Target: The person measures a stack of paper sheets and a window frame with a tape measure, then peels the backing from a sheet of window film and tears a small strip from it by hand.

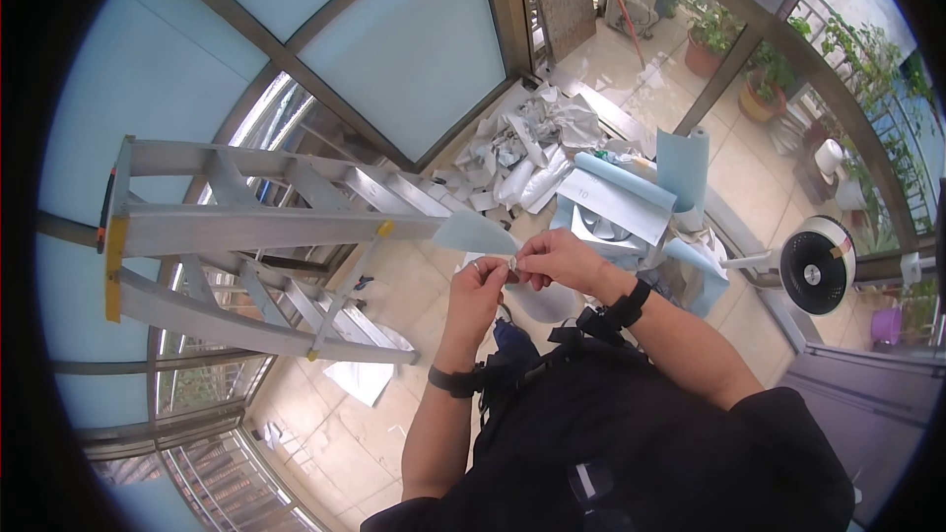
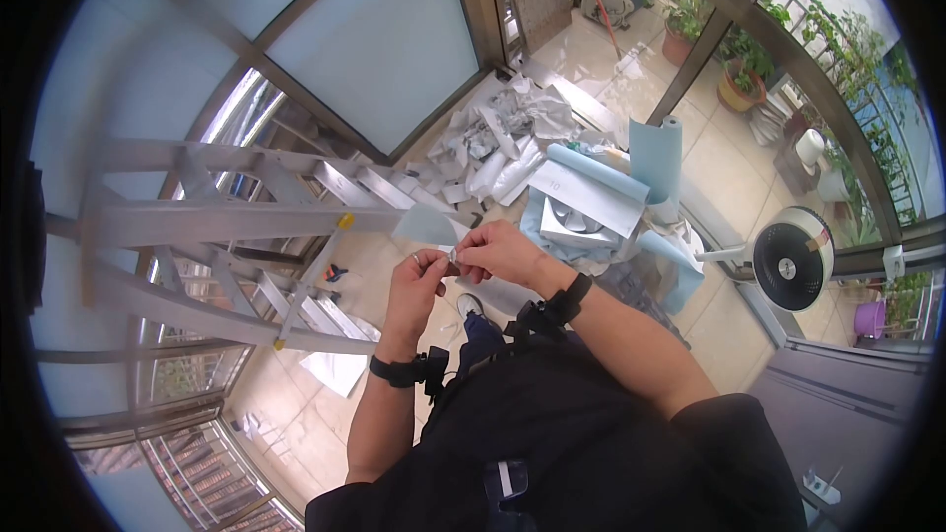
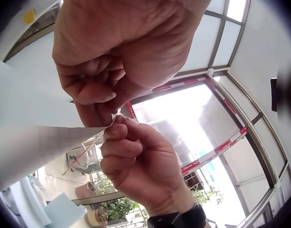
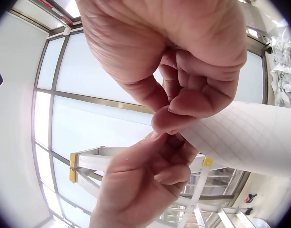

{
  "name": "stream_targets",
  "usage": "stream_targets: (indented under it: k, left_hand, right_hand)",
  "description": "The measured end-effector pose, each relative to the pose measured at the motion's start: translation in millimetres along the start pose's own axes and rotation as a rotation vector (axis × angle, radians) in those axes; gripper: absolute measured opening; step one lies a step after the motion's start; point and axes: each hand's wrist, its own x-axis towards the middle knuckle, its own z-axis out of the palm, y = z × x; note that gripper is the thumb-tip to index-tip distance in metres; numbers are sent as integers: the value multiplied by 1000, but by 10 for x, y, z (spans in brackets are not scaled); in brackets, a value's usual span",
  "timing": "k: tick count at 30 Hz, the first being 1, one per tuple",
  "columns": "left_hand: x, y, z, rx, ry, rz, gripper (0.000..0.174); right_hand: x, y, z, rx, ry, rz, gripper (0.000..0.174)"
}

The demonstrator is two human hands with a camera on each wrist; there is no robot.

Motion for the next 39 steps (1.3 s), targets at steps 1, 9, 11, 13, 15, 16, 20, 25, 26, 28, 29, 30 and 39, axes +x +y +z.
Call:
stream_targets:
  k: [1, 9, 11, 13, 15, 16, 20, 25, 26, 28, 29, 30, 39]
  left_hand:
    - [-2, -17, -9, -78, -25, 4, 14]
    - [-39, 24, 134, -250, 59, -7, 16]
    - [-42, 13, 161, -120, 100, 50, 16]
    - [-32, -2, 159, -10, 116, 44, 17]
    - [-30, 4, 168, -26, 125, 36, 17]
    - [-32, 6, 172, -44, 137, 27, 18]
    - [-40, -7, 172, -95, 132, 34, 18]
    - [-84, 80, 221, -107, 146, 1, 17]
    - [-82, 60, 222, -106, 146, 1, 17]
    - [-69, -10, 214, -1, 146, 55, 16]
    - [-64, -28, 209, -1, 146, 55, 16]
    - [-61, -43, 202, -27, 149, 51, 16]
    - [-60, -346, -48, -557, -19, 54, 17]
  right_hand:
    - [3, 11, -5, 28, -5, -3, 16]
    - [-32, 30, 15, 61, 5, -42, 18]
    - [-45, 29, 35, 24, 18, -58, 18]
    - [-41, 44, 37, 56, 17, -68, 19]
    - [-44, 60, 28, 67, 25, -72, 20]
    - [-46, 67, 22, 75, 31, -74, 20]
    - [-49, 111, 8, 90, 25, -59, 20]
    - [-46, 133, 26, 90, 22, -60, 20]
    - [-45, 139, 34, 91, 22, -60, 20]
    - [-48, 152, 51, 126, 29, -84, 20]
    - [-52, 149, 56, 126, 28, -84, 20]
    - [-58, 142, 62, 135, 30, -78, 19]
    - [28, 290, -150, 337, -60, 18, 15]
